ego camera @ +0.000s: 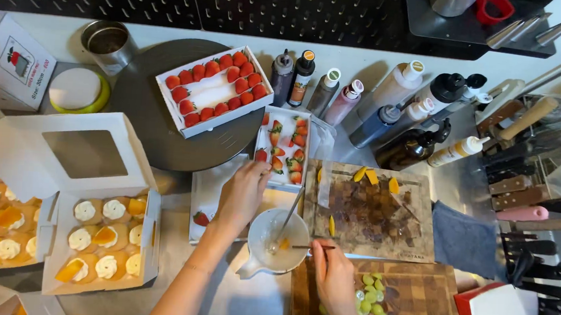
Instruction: Decorating mini cupcakes by placing fruit pieces on them and applying a clear glaze with a brush.
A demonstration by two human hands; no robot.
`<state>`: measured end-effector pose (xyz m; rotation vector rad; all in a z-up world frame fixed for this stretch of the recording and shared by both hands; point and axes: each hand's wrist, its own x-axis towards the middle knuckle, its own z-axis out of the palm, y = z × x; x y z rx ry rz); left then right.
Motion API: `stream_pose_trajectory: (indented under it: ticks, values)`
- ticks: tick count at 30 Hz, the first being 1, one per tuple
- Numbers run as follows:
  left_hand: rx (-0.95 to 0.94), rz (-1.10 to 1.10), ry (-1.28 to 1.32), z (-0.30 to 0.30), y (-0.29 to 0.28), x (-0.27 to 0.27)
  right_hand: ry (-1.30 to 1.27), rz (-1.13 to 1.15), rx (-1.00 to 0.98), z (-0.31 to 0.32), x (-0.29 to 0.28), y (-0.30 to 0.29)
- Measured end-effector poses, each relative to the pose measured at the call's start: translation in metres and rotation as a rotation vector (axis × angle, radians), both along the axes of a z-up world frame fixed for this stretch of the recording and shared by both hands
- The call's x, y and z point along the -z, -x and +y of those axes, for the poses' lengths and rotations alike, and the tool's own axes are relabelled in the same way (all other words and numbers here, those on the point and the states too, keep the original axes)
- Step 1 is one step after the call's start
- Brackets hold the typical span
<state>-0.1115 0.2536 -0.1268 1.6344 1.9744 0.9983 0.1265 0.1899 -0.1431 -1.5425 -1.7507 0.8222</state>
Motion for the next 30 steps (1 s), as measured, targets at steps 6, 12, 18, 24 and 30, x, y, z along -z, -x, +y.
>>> stream_pose_trajectory:
  ticks: [6,12,18,24,30]
  values:
    - [-0.13,0.189,0.238,0.06,-0.001,0.064,0.148,0.018,0.125,0.023,-0.001,-0.035]
    - [-0.099,0.31,0.173,0.068,0.015,0.089,0.212,0.512,0.361,0.034,0.008,-0.071]
    - [0.062,0.363,0.317,0.079,0.02,0.091,0.213,0.565,0.4,0.027,0.021,-0.072]
    - [-0.011,0.178,0.145,0.066,0.013,0.076,0.206,0.593,0.418,0.017,0.024,-0.068]
    - [-0.084,-0.102,-0.094,0.052,-0.006,0.069,0.206,0.607,0.397,0.013,0.014,-0.065]
